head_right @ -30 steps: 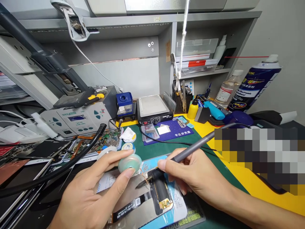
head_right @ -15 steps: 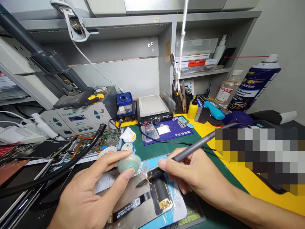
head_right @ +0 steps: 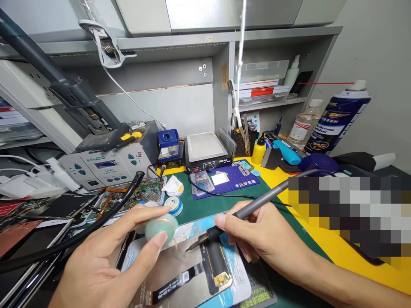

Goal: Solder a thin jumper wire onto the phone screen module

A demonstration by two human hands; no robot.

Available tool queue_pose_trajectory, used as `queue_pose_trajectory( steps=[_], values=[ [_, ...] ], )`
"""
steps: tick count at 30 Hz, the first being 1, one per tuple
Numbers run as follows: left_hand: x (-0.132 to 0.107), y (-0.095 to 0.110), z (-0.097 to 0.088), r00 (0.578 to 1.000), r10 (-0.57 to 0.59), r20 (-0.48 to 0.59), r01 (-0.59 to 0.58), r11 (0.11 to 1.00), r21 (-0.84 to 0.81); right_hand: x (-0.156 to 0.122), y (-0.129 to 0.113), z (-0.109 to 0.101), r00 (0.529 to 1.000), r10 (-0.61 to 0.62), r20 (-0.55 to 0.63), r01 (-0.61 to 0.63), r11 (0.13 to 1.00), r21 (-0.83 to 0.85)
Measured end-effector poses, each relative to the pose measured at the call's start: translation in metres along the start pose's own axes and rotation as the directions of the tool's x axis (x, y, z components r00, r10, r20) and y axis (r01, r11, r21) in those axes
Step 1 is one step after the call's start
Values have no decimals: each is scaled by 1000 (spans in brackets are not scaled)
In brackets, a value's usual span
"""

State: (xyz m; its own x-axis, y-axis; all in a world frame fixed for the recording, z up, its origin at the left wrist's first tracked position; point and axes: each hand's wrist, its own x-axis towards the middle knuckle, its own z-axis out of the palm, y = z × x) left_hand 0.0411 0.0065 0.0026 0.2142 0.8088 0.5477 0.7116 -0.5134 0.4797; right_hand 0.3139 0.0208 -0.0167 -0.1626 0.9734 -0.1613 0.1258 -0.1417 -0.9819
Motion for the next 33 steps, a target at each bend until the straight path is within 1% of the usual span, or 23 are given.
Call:
queue_pose_trajectory(
  steps=[2,4,6,7,9,12,13,15,17,19,21,23,29,31,33],
  values=[
    [3,-4,-7,998,-26,60,23,999,45,1,0,-1,1000,-12,-24,13,999,38],
    [6,-6,-12,990,-67,123,61,997,55,2,0,-3,998,-26,-53,31,996,88],
    [7,-7,-13,986,-79,147,67,994,82,4,0,-5,996,-36,-81,46,990,130],
    [7,-7,-13,987,-58,152,42,993,107,5,0,-7,995,-39,-96,53,988,148],
    [6,-7,-12,985,32,172,-60,985,159,7,1,-9,992,-36,-122,58,982,179],
    [5,-9,-14,966,164,201,-207,955,213,10,1,-12,990,-18,-143,47,978,203],
    [5,-10,-16,960,187,210,-232,948,218,11,0,-12,989,-10,-148,41,978,206],
    [7,-14,-22,957,189,221,-237,948,213,13,0,-14,987,5,-159,28,978,208],
    [11,-19,-30,973,133,189,-170,966,194,15,-2,-16,985,13,-171,24,978,209],
    [16,-26,-38,995,41,89,-54,986,157,15,-3,-17,984,13,-176,25,977,210],
    [20,-33,-46,999,-53,-11,54,991,123,15,-4,-17,985,10,-170,26,978,206],
    [23,-38,-51,993,-106,-57,111,989,100,15,-6,-17,988,-4,-155,35,980,198],
    [29,-45,-57,985,-171,-32,170,985,-23,19,-7,-17,993,-83,-81,96,980,173],
    [33,-41,-58,982,-187,-4,186,980,-70,18,-9,-18,995,-96,-40,101,983,151],
    [39,-30,-59,981,-185,59,190,976,-106,16,-15,-18,995,-100,18,98,989,113]
  ],
)
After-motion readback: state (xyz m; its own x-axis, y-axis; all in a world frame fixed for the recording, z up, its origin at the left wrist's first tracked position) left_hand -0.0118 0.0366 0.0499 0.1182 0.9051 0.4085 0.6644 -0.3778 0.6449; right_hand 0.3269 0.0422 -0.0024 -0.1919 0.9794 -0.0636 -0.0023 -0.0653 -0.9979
